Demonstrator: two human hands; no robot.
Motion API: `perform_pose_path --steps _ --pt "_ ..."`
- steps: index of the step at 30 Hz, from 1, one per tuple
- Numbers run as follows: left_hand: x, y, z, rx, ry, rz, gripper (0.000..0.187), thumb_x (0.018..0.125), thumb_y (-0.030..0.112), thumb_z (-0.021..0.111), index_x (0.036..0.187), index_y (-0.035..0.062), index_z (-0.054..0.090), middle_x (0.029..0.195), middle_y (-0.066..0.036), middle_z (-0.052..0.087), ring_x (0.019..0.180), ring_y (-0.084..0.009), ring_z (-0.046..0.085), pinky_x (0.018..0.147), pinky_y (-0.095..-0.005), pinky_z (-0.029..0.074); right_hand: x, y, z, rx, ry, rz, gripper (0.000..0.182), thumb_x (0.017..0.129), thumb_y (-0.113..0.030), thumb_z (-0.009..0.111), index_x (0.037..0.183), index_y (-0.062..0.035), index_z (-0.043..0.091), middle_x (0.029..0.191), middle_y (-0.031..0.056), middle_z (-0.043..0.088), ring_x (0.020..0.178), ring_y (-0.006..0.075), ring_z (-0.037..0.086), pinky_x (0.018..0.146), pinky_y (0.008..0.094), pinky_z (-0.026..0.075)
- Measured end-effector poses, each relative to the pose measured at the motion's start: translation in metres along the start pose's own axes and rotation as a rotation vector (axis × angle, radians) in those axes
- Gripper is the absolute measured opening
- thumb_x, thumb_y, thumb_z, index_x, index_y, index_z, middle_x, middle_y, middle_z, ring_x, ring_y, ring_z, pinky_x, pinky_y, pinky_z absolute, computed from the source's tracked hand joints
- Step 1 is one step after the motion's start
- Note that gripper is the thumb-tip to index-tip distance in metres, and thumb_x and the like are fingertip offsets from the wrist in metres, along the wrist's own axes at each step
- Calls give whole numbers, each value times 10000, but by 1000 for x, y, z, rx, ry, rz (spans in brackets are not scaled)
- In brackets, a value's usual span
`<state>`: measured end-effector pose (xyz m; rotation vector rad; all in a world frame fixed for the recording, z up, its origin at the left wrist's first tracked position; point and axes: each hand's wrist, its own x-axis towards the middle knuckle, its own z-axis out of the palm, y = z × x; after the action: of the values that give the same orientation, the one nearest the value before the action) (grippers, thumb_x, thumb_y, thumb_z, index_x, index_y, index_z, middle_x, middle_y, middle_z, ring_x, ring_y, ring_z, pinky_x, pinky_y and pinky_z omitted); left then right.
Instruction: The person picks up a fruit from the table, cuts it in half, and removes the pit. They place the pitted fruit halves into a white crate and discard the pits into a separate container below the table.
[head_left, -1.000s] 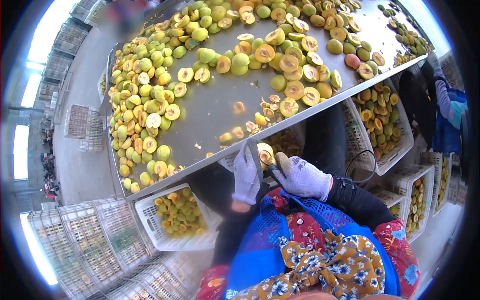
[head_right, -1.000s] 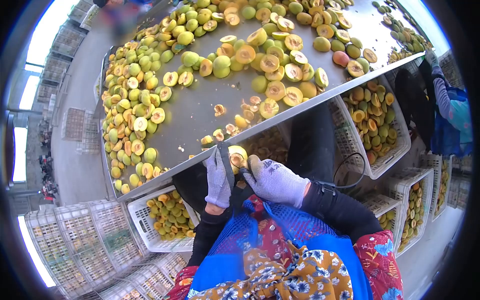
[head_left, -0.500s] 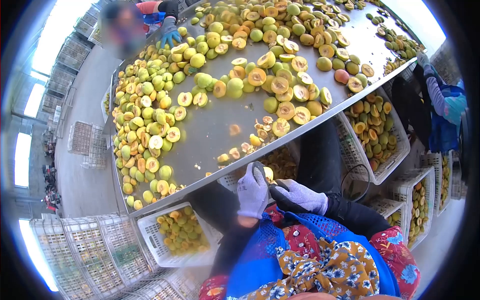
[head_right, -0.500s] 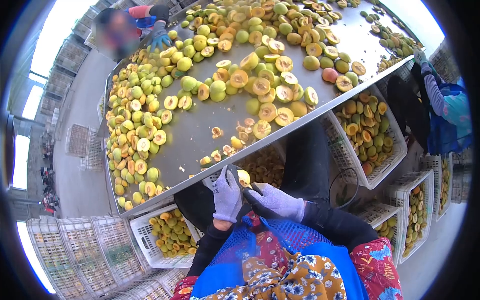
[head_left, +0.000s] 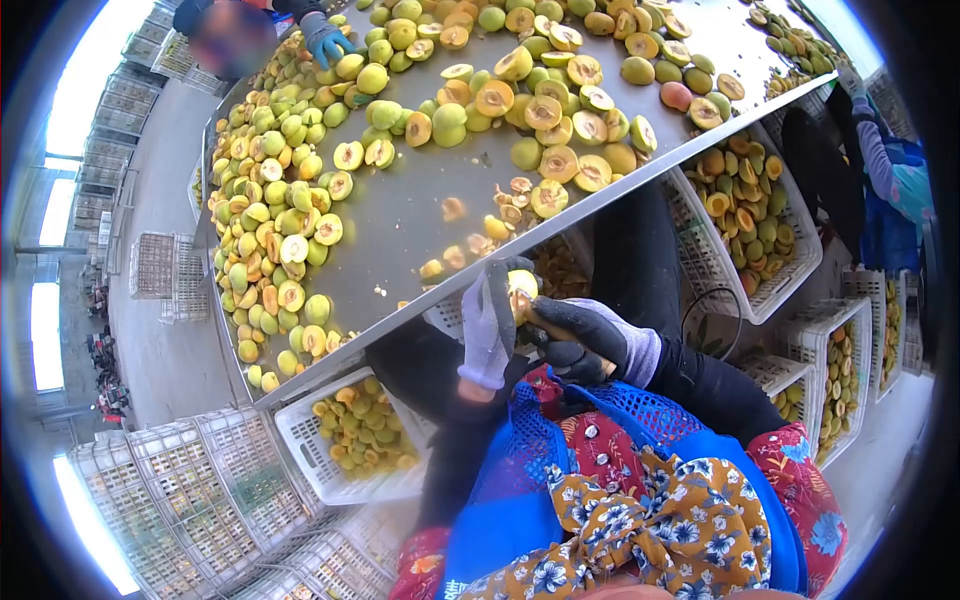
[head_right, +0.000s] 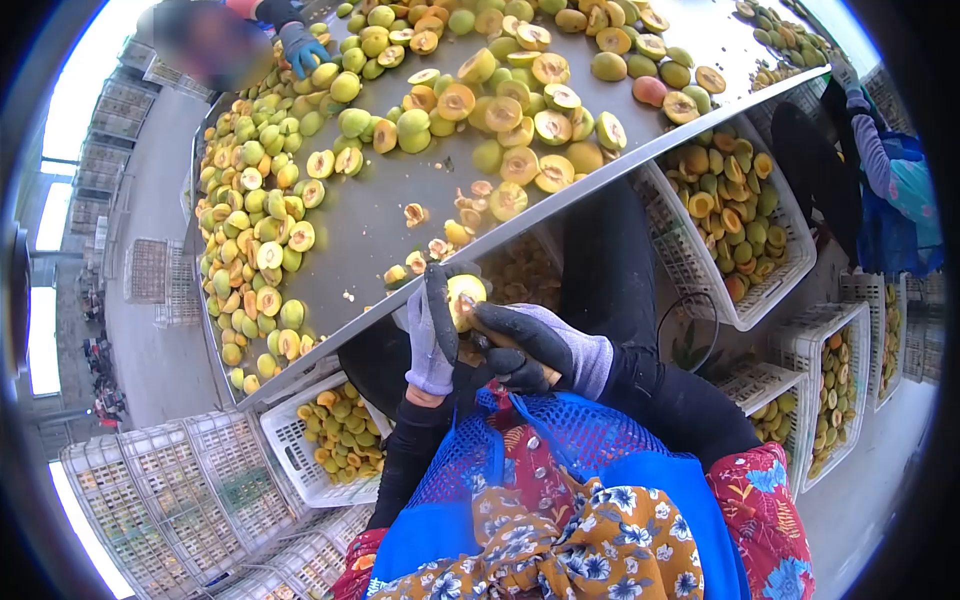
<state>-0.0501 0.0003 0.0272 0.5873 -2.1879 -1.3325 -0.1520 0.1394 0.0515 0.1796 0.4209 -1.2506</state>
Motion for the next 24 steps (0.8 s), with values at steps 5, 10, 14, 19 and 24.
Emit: perform_pose_path --steps 5,10,14,19,24 --pt "3 1 -11 16 -191 -39 324 1015 277 466 961 25 663 833 -96 672 763 -174 655 699 -296 534 13 3 -23 385 -324 300 388 996 -422 533 976 -35 542 560 -20 444 384 54 393 323 163 298" --pt "5 -14 -3 53 -211 16 344 1021 253 450 914 24 684 825 -88 695 780 -167 654 739 -317 524 -3 2 -10 -203 9 6 466 990 -477 532 1033 -21 614 648 -42 543 449 1 453 367 152 340" --pt "3 -12 1 -60 -271 -134 393 1034 266 431 878 13 688 802 -89 695 739 -167 653 723 -301 522 -5 2 -7 -368 98 -25 468 991 -477 531 1027 -19 620 689 -34 573 468 10 456 389 178 353" --pt "-9 -28 13 29 -172 -105 407 1039 267 421 867 7 682 794 -84 688 682 -155 649 672 -287 524 18 19 -54 -1271 -61 -613 437 995 -451 538 969 -24 627 718 -17 587 547 26 505 461 197 408" --pt "-16 -22 24 -49 -2 -82 401 1018 278 419 885 -17 655 835 -113 683 778 -170 650 716 -315 529 1 7 -24 -273 94 -64 371 1007 -410 526 953 -53 612 715 3 585 560 39 528 470 199 423"
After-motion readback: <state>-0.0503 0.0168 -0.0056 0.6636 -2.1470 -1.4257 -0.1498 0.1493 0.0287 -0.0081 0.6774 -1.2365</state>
